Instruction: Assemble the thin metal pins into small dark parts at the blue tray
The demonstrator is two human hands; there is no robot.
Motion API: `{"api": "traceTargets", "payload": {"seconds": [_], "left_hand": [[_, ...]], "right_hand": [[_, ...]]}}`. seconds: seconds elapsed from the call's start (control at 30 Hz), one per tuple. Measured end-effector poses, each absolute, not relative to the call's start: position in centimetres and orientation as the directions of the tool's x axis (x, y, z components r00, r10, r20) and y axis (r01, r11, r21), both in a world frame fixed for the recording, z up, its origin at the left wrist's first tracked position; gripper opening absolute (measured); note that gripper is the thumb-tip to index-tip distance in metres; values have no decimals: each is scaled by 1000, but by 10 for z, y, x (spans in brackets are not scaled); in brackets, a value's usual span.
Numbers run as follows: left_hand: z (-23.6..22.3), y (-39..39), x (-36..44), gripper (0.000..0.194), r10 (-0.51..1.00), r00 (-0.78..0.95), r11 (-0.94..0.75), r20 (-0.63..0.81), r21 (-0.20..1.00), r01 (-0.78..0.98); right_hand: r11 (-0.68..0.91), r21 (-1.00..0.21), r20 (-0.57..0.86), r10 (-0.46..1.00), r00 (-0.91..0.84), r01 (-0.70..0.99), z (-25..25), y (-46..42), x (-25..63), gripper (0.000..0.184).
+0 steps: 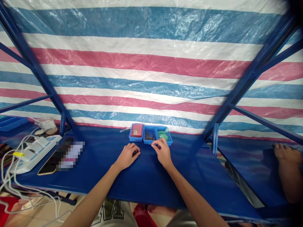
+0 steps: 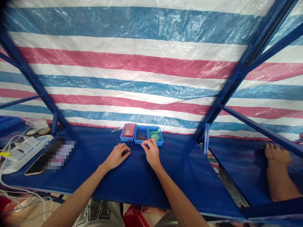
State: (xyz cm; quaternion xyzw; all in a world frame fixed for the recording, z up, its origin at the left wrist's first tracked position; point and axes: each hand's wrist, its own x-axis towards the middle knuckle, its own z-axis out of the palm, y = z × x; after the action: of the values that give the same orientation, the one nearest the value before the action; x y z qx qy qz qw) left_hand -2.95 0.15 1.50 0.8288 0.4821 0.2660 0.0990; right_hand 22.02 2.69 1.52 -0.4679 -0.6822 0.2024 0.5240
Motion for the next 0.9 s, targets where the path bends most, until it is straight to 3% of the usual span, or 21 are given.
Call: {"api": "traceTargets", "payload": {"seconds": [0.23, 0.5, 0.73, 0.9], "left_hand": [[17, 1, -29, 11, 852, 396, -516, 343, 422, 745], [17, 1, -29, 12, 852, 396, -515, 342, 415, 750], [15, 1, -29, 14, 850, 398, -518, 345, 409, 751], [17, 0, -29, 12, 851, 396, -517, 346, 410, 752]], "right_hand": [[495, -770, 538, 843, -6, 404, 16, 26, 221, 22], [343, -911, 354, 935, 6, 230, 9, 28, 219, 36], [473, -796, 506, 863, -15, 376, 10, 29, 220, 24], [490, -757, 532, 846, -29, 432, 14, 28, 221, 21]]}}
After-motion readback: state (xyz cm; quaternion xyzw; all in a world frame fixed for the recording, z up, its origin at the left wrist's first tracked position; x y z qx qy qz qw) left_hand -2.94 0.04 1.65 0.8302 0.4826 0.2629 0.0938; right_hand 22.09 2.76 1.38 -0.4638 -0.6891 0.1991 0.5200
